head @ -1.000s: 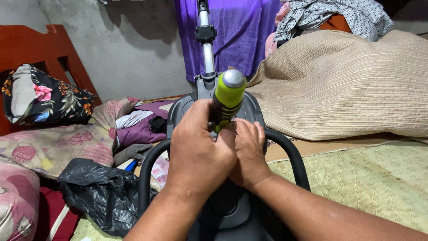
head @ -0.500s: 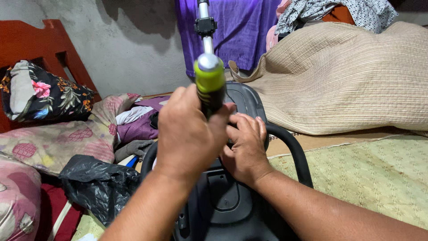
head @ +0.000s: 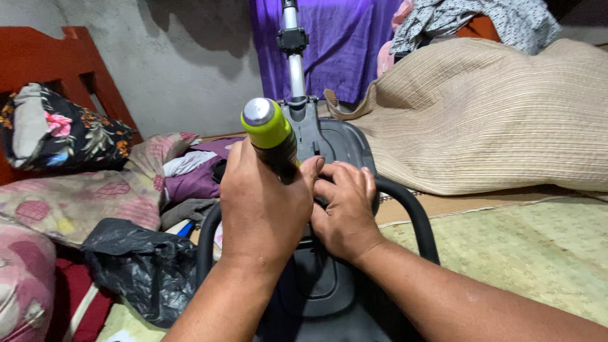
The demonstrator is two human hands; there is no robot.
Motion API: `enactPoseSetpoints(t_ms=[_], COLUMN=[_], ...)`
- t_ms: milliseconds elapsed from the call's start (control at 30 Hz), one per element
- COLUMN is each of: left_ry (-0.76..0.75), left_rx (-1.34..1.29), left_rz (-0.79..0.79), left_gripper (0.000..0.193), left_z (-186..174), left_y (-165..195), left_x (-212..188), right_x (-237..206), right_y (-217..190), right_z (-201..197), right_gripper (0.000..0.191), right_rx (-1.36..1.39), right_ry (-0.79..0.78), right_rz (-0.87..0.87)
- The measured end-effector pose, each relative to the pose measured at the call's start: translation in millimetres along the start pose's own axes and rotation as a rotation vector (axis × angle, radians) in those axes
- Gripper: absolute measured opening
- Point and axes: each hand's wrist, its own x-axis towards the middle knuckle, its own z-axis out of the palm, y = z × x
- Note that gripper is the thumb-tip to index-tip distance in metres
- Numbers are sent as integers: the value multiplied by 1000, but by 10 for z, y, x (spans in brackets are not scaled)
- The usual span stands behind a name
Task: The person wipes the seat plate of a stroller with a small plastic sheet, then uses a screwdriver to unscrew screws from the stroller seat while holding the frame steady on a bed. The person removes the screws from the seat mounting points one at a time.
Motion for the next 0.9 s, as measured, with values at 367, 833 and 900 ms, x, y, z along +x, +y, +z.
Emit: enactPoseSetpoints(t_ms=[367,833,900], left_ry=[-298,-347,-279], left_rx=[-130,-13,43], left_rz=[-191,-239,-237], left_gripper=[37,31,34], left_z=[-7,-197,-201], left_y=[86,143,168], left_x=[295,383,386], right_x=[3,30,24], right_y=[-42,-59,-50], right_z=[-102,-60,-56], right_gripper=[36,15,15], right_rx=[42,35,30], right_ry=[-55,-45,-35], right_rz=[3,79,75])
